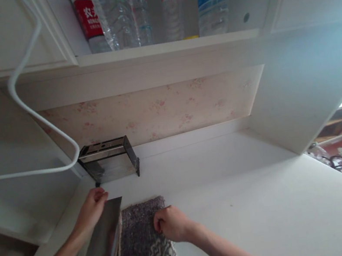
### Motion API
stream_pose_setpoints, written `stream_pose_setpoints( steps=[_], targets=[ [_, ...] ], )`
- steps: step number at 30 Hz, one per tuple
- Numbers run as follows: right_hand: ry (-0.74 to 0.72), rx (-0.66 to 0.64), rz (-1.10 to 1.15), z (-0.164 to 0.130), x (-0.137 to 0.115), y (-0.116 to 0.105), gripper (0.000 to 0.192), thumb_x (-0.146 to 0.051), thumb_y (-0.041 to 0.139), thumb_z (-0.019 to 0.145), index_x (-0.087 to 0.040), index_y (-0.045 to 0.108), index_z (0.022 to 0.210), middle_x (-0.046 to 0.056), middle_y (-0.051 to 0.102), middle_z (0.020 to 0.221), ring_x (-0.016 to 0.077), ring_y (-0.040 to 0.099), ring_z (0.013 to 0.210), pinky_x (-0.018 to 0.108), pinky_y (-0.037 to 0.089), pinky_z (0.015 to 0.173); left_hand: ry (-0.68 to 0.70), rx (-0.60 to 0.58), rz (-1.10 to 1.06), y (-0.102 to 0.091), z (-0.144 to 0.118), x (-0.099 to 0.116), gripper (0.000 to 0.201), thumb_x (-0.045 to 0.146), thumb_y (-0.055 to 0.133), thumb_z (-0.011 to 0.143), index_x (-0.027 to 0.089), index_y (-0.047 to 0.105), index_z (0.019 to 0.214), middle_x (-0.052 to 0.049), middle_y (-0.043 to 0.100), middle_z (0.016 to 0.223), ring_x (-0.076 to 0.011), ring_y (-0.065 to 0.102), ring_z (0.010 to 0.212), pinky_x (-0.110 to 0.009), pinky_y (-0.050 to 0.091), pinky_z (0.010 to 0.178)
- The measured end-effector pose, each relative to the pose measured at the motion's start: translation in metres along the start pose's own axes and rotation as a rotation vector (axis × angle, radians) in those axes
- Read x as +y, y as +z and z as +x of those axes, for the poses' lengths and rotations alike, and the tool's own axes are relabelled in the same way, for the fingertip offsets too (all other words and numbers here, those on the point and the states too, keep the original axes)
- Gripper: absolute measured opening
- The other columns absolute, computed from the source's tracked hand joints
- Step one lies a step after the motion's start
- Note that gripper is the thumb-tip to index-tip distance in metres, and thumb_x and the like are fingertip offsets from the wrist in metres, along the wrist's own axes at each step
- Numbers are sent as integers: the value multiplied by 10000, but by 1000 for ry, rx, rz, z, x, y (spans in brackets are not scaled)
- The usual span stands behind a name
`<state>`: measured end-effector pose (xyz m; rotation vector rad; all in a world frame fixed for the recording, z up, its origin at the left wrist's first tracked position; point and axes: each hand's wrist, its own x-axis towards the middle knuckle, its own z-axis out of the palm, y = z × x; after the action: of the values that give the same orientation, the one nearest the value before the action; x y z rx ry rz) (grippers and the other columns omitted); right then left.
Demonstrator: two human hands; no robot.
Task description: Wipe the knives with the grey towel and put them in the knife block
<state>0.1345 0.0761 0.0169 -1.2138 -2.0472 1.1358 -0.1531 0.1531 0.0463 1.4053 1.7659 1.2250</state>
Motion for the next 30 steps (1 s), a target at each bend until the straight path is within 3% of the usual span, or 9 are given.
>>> stream_pose_setpoints(
  steps=[2, 5, 9, 14, 20, 26, 30],
  targets=[
    [-5, 9, -34, 19, -2, -7, 311, -51, 399, 626, -200, 669, 663, -10, 671, 705, 123, 614, 692, 183, 413, 647, -36, 49, -10, -17, 35, -7, 366, 411, 664, 610, 209, 555, 895, 8, 594, 761, -173, 557, 637, -279, 423, 574],
    [3, 59, -25, 47, -6, -10, 375, -46, 396, 664, -211, 703, 803, -5, 699, 823, 137, 627, 790, 201, 429, 715, -85, 98, -64, -36, 65, -10, 443, 397, 662, 606, 196, 539, 981, -30, 614, 922, -186, 601, 747, -279, 459, 592],
    [15, 70, -5, 74, -8, -8, 446, -68, 471, 672, -230, 688, 1026, 3, 709, 975, 165, 627, 839, 246, 445, 775, -111, 118, -130, -47, 84, -6, 425, 352, 670, 648, 196, 557, 1027, -78, 597, 1163, -251, 590, 1051, -344, 504, 781],
    [51, 79, 77, 100, -7, -8, 640, -102, 571, 644, -234, 558, 1270, 38, 629, 1208, 151, 623, 826, 264, 464, 797, -141, 44, -193, -44, 99, -1, 464, 266, 667, 678, 194, 564, 1125, -77, 593, 1258, -297, 473, 1260, -455, 398, 1024],
    [111, 143, 268, 144, -19, -22, 762, -144, 546, 698, -248, 338, 1423, 113, 506, 1345, 116, 626, 688, 243, 489, 590, -111, -133, -270, -39, 92, 7, 512, 243, 668, 674, 230, 585, 1179, -58, 627, 1270, -291, 474, 1285, -509, 329, 1085],
    [83, 233, 383, 171, -33, -45, 759, -154, 616, 671, -220, 363, 1384, 115, 528, 1308, 196, 611, 885, 296, 517, 688, -61, -193, -378, -27, 61, 18, 632, 198, 663, 635, 268, 540, 1251, -53, 555, 1378, -260, 442, 1329, -390, 430, 1039],
    [98, 245, 424, 168, -31, -58, 739, -179, 630, 673, -225, 363, 1360, 86, 607, 1162, 204, 611, 879, 293, 516, 648, -84, -221, -427, -9, 52, 12, 734, 144, 671, 577, 249, 518, 1288, -59, 464, 1462, -295, 354, 1384, -401, 385, 1078]
  ],
)
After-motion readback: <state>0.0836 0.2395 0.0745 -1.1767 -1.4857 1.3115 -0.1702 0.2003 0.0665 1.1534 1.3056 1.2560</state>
